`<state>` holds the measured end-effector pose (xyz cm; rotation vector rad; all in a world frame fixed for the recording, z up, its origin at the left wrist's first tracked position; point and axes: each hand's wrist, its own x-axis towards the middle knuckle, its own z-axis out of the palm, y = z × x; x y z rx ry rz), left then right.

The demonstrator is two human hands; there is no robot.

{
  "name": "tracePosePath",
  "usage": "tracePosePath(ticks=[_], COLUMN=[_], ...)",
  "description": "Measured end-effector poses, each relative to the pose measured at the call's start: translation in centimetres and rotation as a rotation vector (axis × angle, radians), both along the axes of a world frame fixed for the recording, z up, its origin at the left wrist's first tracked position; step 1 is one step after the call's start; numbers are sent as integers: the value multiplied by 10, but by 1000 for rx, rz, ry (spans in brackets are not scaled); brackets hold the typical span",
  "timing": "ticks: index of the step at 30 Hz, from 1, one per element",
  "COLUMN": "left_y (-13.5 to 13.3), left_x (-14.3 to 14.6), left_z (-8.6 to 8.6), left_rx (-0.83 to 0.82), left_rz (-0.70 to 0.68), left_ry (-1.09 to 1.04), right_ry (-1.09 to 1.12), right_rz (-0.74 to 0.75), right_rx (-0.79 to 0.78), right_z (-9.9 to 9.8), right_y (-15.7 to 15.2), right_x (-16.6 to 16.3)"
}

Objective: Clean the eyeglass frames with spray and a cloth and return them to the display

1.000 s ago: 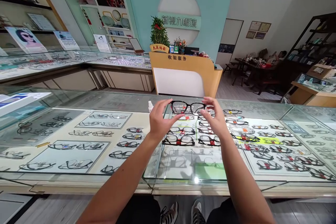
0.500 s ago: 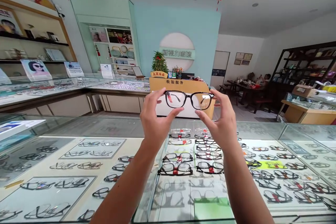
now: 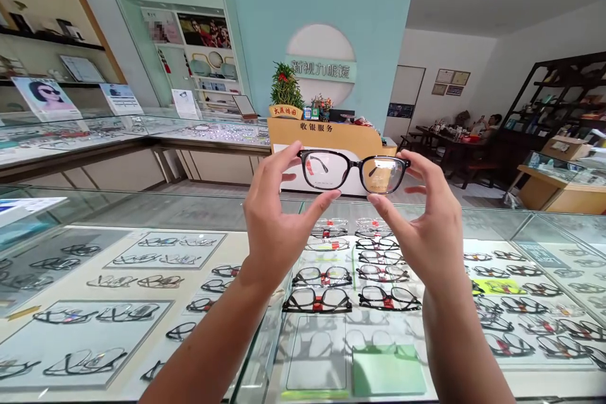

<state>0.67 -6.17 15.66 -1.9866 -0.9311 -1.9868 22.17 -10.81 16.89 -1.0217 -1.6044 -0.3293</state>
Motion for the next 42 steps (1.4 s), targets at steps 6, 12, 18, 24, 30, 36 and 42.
tracePosePath(ticks=[6, 12, 18, 24, 30, 36, 42], left_y=[7, 11, 9, 6, 3, 0, 13], left_x=[4, 6, 8, 8, 8, 8, 5], left_z=[-5, -10, -9, -8, -6, -4, -6], left_rx=[-1, 0, -21, -16, 20, 16, -53], left_rz=[8, 20, 65, 67, 84, 71, -45], left_ry=[-8, -28, -42, -42, -21, -24, -52], right_ry=[-19, -23, -18, 2, 11, -3, 4], right_rz=[13, 4, 5, 43, 59, 52, -8], right_rx=[4, -102, -198, -241, -297, -317, -104], right_z=[-3, -4, -2, 0, 0, -1, -3], right_y=[3, 3, 1, 1, 3, 4, 10], right_x=[3, 5, 4, 3, 5, 7, 0])
